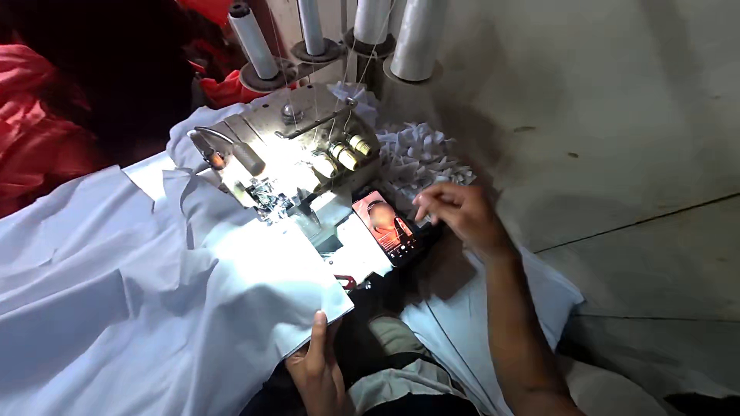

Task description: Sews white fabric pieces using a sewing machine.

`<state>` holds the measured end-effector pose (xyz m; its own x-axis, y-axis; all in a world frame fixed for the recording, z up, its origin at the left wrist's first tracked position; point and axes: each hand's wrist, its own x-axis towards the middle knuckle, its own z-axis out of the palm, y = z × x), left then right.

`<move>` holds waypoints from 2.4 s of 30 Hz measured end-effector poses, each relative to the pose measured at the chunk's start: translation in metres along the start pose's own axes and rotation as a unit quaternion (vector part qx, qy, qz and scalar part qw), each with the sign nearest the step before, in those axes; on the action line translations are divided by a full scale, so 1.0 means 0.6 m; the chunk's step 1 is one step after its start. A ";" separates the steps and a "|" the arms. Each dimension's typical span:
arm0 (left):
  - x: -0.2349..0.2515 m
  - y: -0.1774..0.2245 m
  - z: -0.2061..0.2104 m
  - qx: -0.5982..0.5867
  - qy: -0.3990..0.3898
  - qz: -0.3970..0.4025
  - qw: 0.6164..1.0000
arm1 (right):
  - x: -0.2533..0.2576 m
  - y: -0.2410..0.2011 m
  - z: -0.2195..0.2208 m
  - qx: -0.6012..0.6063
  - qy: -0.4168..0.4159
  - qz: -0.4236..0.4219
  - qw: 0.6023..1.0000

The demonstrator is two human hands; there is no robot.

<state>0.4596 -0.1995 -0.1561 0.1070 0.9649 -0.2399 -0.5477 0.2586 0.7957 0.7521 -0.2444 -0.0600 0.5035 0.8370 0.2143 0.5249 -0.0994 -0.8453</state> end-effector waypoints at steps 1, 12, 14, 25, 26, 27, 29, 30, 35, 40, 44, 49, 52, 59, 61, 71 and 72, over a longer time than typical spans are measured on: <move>0.001 -0.001 0.000 0.000 -0.001 0.001 1.000 | 0.022 0.011 -0.025 -0.024 0.045 -0.001 0.999; 0.002 -0.002 -0.005 0.007 -0.005 -0.003 1.000 | 0.195 0.072 -0.058 -0.257 0.007 0.131 0.958; 0.001 0.000 -0.007 0.011 -0.009 -0.006 1.000 | 0.209 0.063 -0.051 -0.306 -0.019 0.135 0.942; 0.001 0.000 -0.012 0.016 -0.018 -0.013 1.000 | 0.258 0.068 -0.095 -0.126 -0.005 0.037 0.991; 0.002 -0.001 -0.013 0.017 -0.023 -0.013 1.000 | 0.256 0.062 -0.102 -0.111 0.004 0.032 0.993; 0.003 -0.001 -0.015 0.019 -0.028 -0.014 0.999 | 0.255 0.055 -0.109 -0.104 0.010 0.030 0.994; 0.005 -0.002 -0.018 0.020 -0.039 -0.013 0.999 | 0.253 0.052 -0.118 -0.119 0.024 0.030 0.992; 0.005 -0.002 -0.018 0.022 -0.043 -0.012 0.999 | 0.253 0.054 -0.120 -0.134 0.028 0.035 0.990; 0.003 0.000 -0.020 0.025 -0.072 -0.025 0.997 | 0.241 0.072 -0.120 -0.185 0.022 0.031 0.982; 0.005 -0.002 -0.027 0.138 -0.333 -0.098 0.927 | 0.195 0.049 -0.118 -0.070 0.020 -0.036 0.997; 0.007 -0.005 0.038 0.174 -0.508 -0.138 0.832 | 0.137 -0.003 -0.111 0.046 0.011 -0.013 0.999; 0.033 0.015 0.216 0.134 -0.579 -0.150 0.790 | 0.056 -0.066 -0.118 0.121 -0.006 0.001 0.993; 0.052 0.008 0.305 0.111 -0.595 -0.196 0.771 | 0.025 -0.083 -0.134 0.117 -0.026 -0.029 0.992; 0.081 -0.022 0.392 0.036 -0.512 -0.242 0.823 | -0.033 -0.056 -0.147 0.022 0.009 -0.048 0.999; 0.086 -0.024 0.402 0.076 -0.488 -0.204 0.845 | -0.041 -0.031 -0.144 0.004 0.021 -0.032 0.999; 0.120 -0.061 0.428 0.334 -0.476 0.056 0.812 | 0.002 0.068 -0.126 -0.026 0.081 -0.012 0.996; 0.122 -0.063 0.432 0.353 -0.478 0.058 0.802 | 0.009 0.071 -0.126 -0.009 0.084 -0.013 0.996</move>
<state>0.7031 -0.1270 -0.0596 0.8614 0.4922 0.1255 -0.0288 -0.1994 0.9795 0.8289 -0.2846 -0.0577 0.5963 0.7379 0.3160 0.5503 -0.0891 -0.8302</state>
